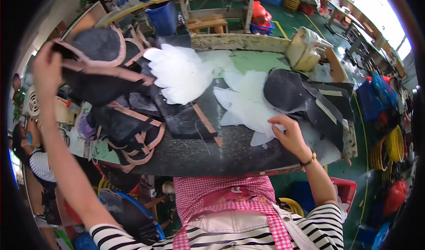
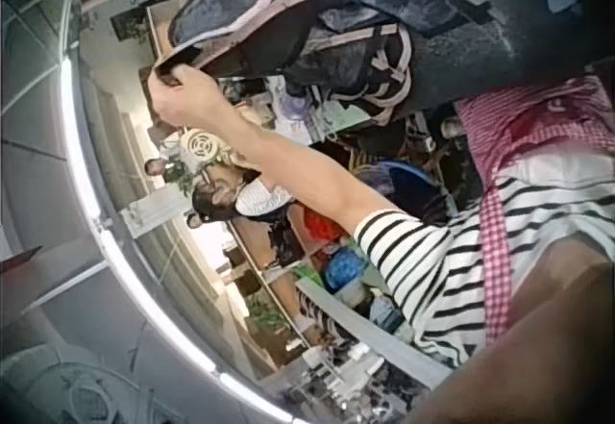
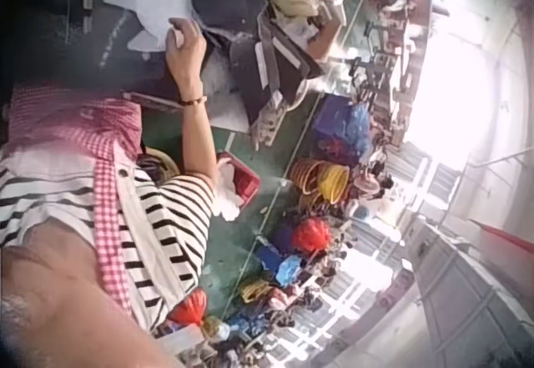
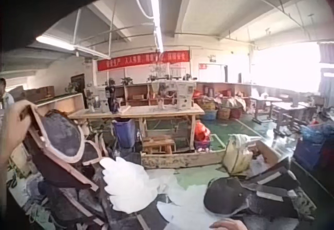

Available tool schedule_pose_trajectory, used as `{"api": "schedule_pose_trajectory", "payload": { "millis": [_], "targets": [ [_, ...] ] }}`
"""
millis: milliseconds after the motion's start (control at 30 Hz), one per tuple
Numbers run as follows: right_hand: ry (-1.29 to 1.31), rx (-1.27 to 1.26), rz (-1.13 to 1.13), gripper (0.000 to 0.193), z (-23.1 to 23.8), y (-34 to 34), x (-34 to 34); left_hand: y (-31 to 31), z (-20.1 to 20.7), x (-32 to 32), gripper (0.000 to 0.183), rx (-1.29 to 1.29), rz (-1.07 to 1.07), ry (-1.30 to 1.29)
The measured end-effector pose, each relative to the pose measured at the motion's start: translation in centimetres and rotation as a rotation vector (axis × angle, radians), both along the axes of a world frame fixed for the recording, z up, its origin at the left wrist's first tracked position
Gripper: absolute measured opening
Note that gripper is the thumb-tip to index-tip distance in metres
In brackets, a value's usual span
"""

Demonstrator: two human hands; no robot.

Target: The person assembles shoe components by hand, inserting white foam insoles into black shoe uppers and attaching grey fabric pieces. They handle the parts one at a time, folding and fitting them together on a workbench in a factory setting.

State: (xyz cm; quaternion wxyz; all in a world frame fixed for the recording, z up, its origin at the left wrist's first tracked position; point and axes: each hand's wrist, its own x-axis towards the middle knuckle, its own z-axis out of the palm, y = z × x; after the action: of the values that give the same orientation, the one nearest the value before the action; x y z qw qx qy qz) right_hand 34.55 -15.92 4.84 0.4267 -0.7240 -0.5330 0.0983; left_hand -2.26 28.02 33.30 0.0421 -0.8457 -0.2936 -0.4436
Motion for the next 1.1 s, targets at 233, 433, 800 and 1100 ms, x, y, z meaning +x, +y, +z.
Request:
{"api": "schedule_pose_trajectory", "payload": {
  "millis": [233,433,800,1100],
  "targets": [
    [-0.672,-0.144,0.15,0.02,0.0,7.9,5.6,-18.2,-10.3,10.0,0.035,0.346,-0.549,0.396],
    [-1.237,-0.24,0.451,0.006,0.5,11.9,5.7,-17.6,-28.0,7.0,0.044,-0.282,-0.624,0.667],
    [-0.045,-0.013,-0.163,0.005,-0.2,12.2,10.5,-22.3,-25.5,9.9,0.039,-0.649,-0.666,0.563],
    [-0.493,0.038,0.438,0.016,10.9,12.4,-0.4,-23.4,-21.8,14.4,0.04,-0.659,-0.588,0.053]
  ]
}}
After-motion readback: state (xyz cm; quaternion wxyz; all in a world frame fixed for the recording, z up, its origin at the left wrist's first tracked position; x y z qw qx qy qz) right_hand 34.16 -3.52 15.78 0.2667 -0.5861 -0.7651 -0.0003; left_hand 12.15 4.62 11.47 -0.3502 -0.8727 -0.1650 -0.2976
